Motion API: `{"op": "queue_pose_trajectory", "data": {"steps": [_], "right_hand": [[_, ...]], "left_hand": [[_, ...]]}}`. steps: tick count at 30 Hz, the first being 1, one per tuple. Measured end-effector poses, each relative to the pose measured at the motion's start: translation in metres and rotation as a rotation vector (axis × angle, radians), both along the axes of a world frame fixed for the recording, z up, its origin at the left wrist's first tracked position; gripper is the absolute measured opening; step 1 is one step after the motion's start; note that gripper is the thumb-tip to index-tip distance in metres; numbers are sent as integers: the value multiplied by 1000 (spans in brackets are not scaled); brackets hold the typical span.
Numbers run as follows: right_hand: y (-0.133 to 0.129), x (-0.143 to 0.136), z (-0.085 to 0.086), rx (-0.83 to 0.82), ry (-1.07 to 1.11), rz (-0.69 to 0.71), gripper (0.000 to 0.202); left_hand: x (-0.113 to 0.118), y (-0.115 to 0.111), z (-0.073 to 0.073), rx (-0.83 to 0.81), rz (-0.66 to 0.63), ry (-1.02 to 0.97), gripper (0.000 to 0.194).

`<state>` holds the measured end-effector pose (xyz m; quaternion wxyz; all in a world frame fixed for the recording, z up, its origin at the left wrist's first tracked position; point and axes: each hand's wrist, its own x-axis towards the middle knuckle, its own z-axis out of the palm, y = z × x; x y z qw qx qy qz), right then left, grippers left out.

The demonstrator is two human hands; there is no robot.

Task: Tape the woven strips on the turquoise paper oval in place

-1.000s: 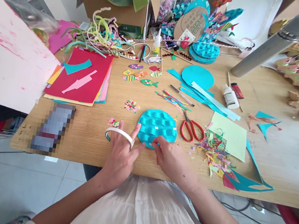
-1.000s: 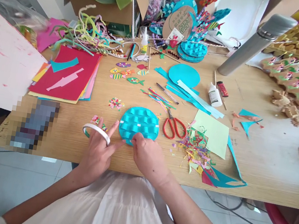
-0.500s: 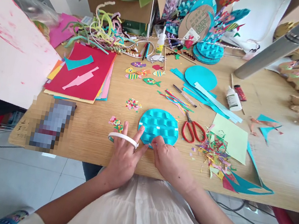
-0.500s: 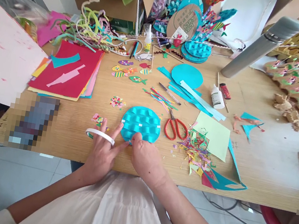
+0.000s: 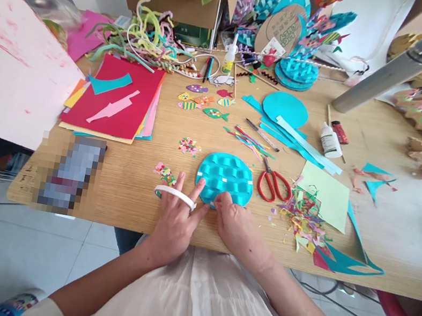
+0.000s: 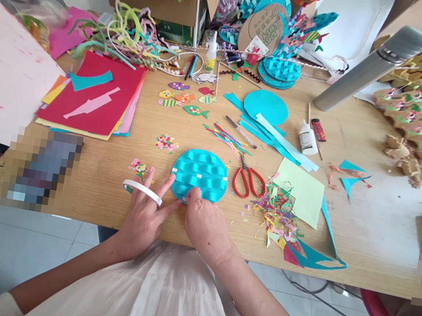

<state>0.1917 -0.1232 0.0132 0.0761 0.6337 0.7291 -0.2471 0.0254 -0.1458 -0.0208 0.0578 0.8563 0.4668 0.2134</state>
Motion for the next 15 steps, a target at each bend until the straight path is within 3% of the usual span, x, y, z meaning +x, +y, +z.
{"op": "queue_pose_trajectory", "data": {"steps": [15], "right_hand": [[2,-2,-3,-27,48,-20,21]], "left_hand": [[-1,1,-2,28,-2,-4,41]]}}
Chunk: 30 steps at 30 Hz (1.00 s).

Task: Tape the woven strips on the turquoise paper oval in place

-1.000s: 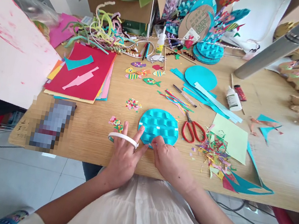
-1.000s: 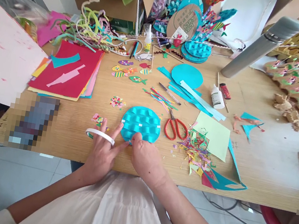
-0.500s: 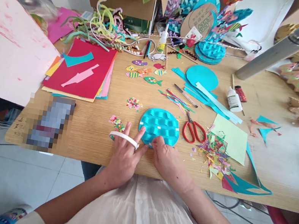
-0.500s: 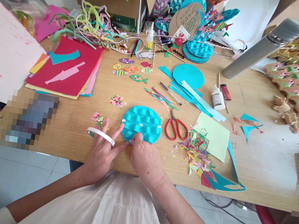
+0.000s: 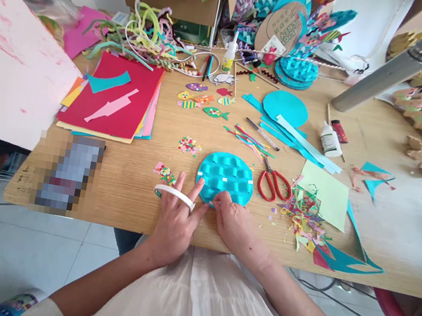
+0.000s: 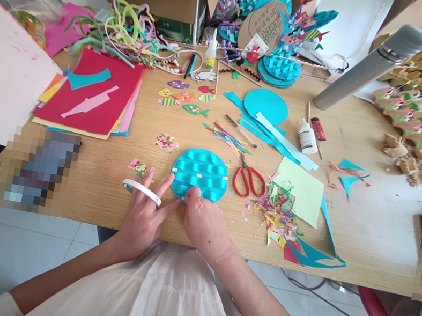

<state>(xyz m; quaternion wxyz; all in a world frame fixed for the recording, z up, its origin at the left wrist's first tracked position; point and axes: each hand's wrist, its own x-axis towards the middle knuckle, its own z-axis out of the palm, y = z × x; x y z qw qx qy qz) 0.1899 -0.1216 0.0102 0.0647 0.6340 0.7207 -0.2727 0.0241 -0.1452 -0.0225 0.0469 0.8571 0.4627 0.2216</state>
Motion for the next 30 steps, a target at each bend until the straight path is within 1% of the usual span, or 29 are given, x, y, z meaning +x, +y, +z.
{"op": "queue_pose_trajectory", "data": {"steps": [11,16,23,30], "right_hand": [[0,1,-3,11,-3,1,20],[0,-1,-1,10,7,-11,20],[1,-2,-2,13,-44,-7,20],[1,-1,-2,13,-11,-12,19]], "left_hand": [[1,1,0,-24,0,-27,42],[1,0,0,-16,-4,-25,41],[0,1,0,-20,-9,-5,41],[1,2,0,-21,-15,-21,40]]}}
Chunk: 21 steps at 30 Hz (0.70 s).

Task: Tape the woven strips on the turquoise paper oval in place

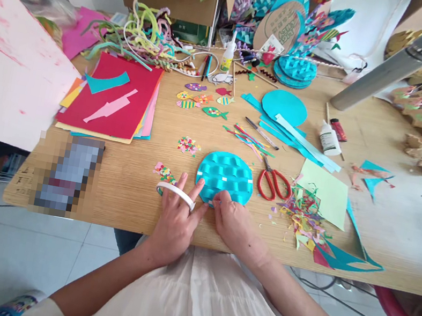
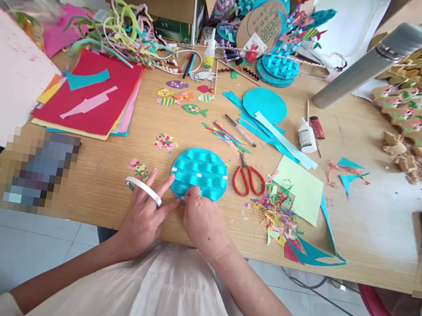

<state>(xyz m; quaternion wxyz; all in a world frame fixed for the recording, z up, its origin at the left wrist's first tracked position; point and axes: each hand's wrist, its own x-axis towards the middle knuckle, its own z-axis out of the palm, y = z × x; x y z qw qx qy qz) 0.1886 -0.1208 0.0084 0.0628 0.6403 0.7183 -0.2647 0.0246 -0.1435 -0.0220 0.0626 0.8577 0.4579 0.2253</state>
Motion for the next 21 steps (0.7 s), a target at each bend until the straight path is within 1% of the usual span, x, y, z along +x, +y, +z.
{"op": "queue_pose_trajectory", "data": {"steps": [4,9,15,21], "right_hand": [[0,0,2,-4,1,-3,19],[0,0,2,13,4,14,20],[0,0,0,29,-7,19,20],[0,-1,1,39,-55,45,20]], "left_hand": [[0,0,-1,13,-2,-7,39],[0,-1,-2,21,-5,-6,43],[0,0,-2,4,-24,12,44],[3,1,-2,22,-3,24,41]]}}
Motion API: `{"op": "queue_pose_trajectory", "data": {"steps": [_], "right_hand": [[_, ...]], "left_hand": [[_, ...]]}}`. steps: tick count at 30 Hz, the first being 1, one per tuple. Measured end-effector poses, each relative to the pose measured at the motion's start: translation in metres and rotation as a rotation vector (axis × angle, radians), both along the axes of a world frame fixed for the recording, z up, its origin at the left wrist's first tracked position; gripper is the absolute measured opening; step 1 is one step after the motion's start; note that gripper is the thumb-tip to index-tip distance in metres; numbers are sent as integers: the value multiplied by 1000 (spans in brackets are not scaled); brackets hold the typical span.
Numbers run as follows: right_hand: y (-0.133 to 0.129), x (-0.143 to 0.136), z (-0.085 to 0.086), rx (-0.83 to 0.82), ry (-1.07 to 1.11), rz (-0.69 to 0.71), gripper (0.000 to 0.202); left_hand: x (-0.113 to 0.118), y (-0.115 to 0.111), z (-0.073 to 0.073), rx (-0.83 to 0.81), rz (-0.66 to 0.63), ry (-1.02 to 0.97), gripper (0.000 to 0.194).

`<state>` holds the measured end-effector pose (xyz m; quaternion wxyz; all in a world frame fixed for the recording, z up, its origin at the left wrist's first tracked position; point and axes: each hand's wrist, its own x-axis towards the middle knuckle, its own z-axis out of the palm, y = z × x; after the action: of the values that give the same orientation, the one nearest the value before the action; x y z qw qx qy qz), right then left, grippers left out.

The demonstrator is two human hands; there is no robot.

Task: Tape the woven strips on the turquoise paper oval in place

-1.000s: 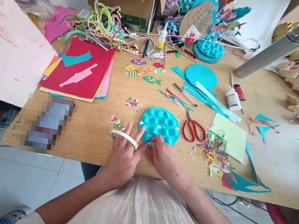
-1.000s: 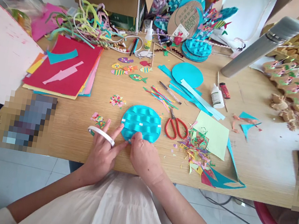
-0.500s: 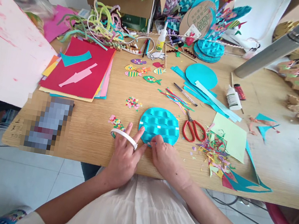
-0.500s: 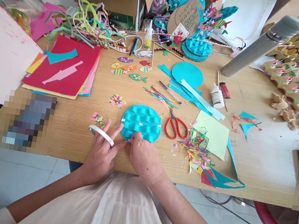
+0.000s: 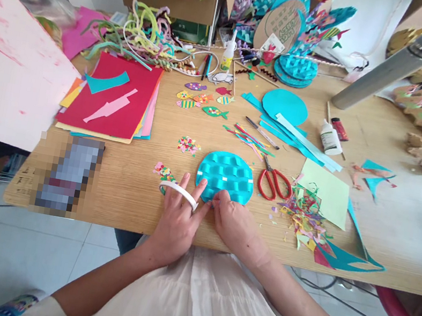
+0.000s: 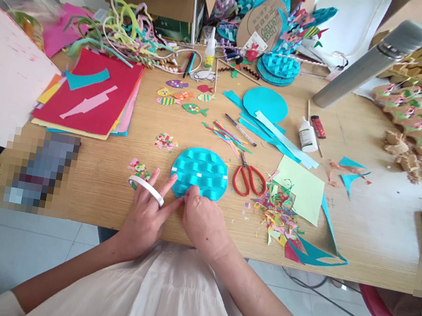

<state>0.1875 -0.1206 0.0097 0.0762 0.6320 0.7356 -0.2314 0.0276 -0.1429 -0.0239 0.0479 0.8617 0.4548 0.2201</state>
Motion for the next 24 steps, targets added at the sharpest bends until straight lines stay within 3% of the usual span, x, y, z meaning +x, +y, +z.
{"op": "queue_pose_trajectory", "data": {"steps": [12,20,24], "right_hand": [[-5,-3,10,129,-120,28,23],[-10,5,10,115,72,-28,33],[-13,12,16,161,222,-134,34]], "left_hand": [[2,0,2,88,-20,74,31],[2,-1,3,77,-38,84,36],[2,-1,1,101,-31,103,36]]}}
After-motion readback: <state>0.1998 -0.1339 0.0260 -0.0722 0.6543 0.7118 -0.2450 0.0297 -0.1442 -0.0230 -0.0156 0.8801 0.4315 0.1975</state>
